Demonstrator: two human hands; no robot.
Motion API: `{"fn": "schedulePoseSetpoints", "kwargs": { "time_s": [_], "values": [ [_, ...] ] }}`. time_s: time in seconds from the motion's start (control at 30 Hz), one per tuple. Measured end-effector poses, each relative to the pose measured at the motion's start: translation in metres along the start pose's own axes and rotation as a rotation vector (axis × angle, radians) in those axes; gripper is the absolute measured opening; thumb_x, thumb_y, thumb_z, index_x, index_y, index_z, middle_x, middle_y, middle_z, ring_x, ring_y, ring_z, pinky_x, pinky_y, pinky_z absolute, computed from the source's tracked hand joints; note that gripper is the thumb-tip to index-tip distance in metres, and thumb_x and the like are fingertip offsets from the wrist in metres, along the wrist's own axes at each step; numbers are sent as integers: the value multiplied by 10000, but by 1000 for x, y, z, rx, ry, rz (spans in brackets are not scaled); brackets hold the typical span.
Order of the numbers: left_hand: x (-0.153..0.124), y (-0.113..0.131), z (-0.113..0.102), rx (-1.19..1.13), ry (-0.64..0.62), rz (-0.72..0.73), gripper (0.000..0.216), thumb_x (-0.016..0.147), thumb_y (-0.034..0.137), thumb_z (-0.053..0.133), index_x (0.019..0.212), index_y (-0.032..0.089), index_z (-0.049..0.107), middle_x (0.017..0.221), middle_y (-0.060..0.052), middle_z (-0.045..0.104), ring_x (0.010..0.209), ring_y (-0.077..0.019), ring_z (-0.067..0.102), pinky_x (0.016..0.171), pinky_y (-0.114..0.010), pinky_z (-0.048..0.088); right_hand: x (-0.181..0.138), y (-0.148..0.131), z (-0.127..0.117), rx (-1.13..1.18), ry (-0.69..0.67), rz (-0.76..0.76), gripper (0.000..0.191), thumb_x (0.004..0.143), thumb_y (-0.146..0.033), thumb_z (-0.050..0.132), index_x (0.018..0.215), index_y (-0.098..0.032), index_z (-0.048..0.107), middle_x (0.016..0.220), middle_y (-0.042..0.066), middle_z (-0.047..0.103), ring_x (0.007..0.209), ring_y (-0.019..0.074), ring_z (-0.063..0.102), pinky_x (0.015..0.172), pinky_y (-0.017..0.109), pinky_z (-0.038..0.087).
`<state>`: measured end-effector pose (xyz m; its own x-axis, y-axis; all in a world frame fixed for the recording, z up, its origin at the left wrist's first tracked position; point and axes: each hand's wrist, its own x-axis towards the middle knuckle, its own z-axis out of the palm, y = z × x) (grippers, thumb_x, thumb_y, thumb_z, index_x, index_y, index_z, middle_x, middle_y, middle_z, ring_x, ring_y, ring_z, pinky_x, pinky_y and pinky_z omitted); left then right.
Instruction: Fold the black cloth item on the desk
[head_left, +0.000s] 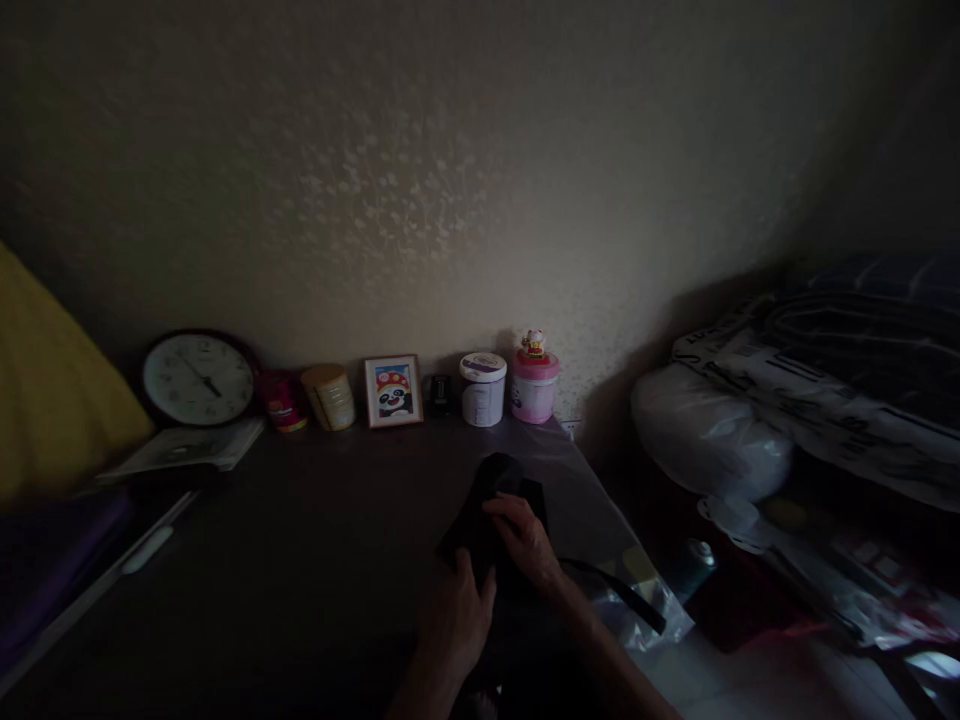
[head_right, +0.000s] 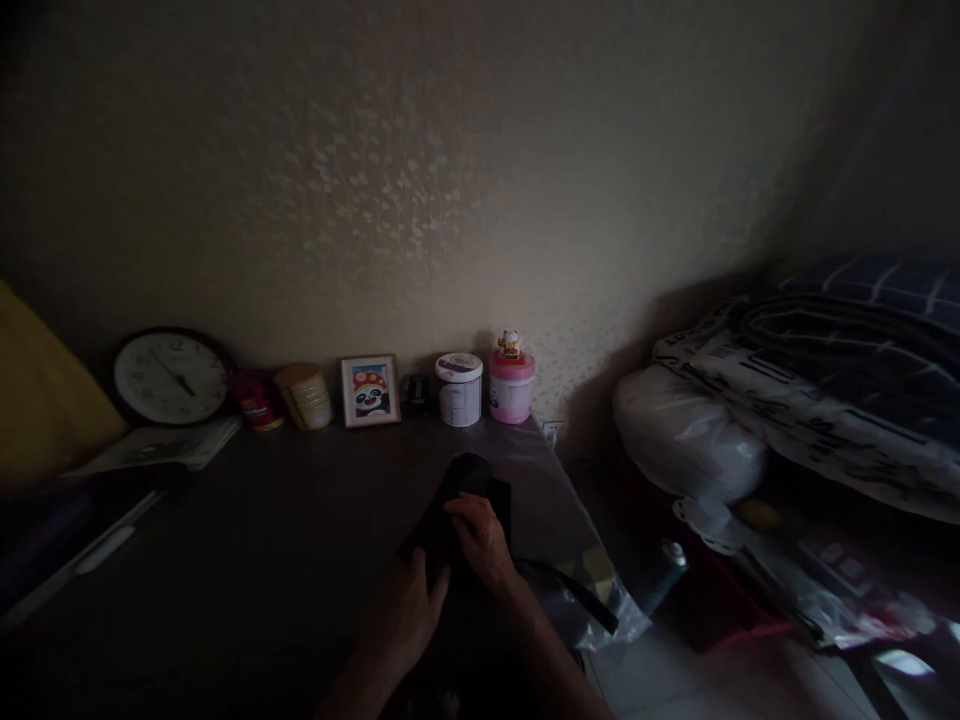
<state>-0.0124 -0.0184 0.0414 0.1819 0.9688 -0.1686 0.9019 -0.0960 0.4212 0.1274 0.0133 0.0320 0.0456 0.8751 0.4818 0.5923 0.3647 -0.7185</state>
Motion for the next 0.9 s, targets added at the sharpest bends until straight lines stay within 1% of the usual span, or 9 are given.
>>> {"fn": "schedulePoseSetpoints", "kwargs": {
  "time_s": [0.17, 0.3, 0.37, 0.47, 0.53, 0.63, 0.77, 0.83, 0.9],
  "values": [
    [0, 0, 2, 34, 12, 32, 506, 877, 414, 299, 1276, 107, 348, 968, -152, 635, 844, -205, 617, 721, -278, 417, 10, -4, 9, -139, -168, -144, 273, 887, -282, 368, 1044, -268, 591, 1070, 19, 638, 1189, 180, 423, 1039, 456, 172],
    [1, -5, 12, 97, 49, 60, 561, 870, 438, 295, 1277, 56, 349, 1004, -184, 617, 860, -238, 612, 734, -308, 429, 27, -10, 7, -243, -335, -223, 271, 898, -273, 353, 986, -269, 609, 1019, -3, 655, 1141, 154, 465, 1027, 417, 167],
    [0, -8, 16, 97, 88, 96, 620, 863, 434, 316, 1311, 9, 271, 1100, -215, 570, 914, -247, 595, 747, -306, 432, 34, -12, 5, -303, -389, -252, 267, 895, -272, 359, 910, -262, 625, 966, -8, 664, 1106, 146, 487, 1014, 395, 180],
    [-3, -10, 16, 20, 159, 101, 749, 847, 382, 383, 1367, 18, -15, 1241, -223, 469, 987, -222, 567, 737, -263, 428, 40, -15, 6, -395, -427, -275, 272, 887, -272, 367, 819, -240, 628, 881, -1, 663, 998, 136, 538, 989, 366, 214],
    [-4, -10, 14, -33, 120, 102, 800, 839, 336, 416, 1360, 86, -138, 1179, -170, 538, 902, -188, 599, 666, -233, 419, 43, -13, 10, -447, -440, -289, 264, 877, -259, 381, 789, -229, 628, 864, 3, 659, 923, 131, 560, 974, 352, 232],
    [-3, -8, 8, -41, -27, 145, 748, 841, 242, 414, 1373, 167, -106, 938, -71, 651, 749, -151, 617, 596, -217, 377, 52, -3, 17, -520, -480, -300, 244, 852, -223, 406, 756, -214, 630, 840, 10, 663, 858, 135, 575, 956, 342, 255],
    [-2, -6, 3, 32, -118, 110, 711, 831, 186, 408, 1382, 198, -40, 889, -71, 655, 752, -156, 610, 590, -232, 345, 75, 16, 23, -486, -427, -179, 223, 821, -222, 446, 705, -203, 636, 812, 15, 675, 851, 144, 580, 967, 326, 259],
    [-1, -6, 2, 35, -118, 107, 715, 830, 192, 410, 1381, 203, -44, 870, -71, 656, 741, -160, 608, 584, -239, 334, 86, 23, 22, -447, -342, -99, 211, 819, -218, 448, 746, -203, 646, 892, 29, 673, 943, 157, 558, 982, 323, 249],
    [-1, -6, 1, 15, -111, 103, 715, 830, 197, 410, 1381, 205, -46, 862, -69, 658, 737, -163, 607, 590, -245, 337, 91, 30, 16, -422, -251, -29, 216, 828, -227, 433, 868, -210, 645, 1028, 41, 643, 1046, 164, 512, 987, 316, 253]
  ]
}}
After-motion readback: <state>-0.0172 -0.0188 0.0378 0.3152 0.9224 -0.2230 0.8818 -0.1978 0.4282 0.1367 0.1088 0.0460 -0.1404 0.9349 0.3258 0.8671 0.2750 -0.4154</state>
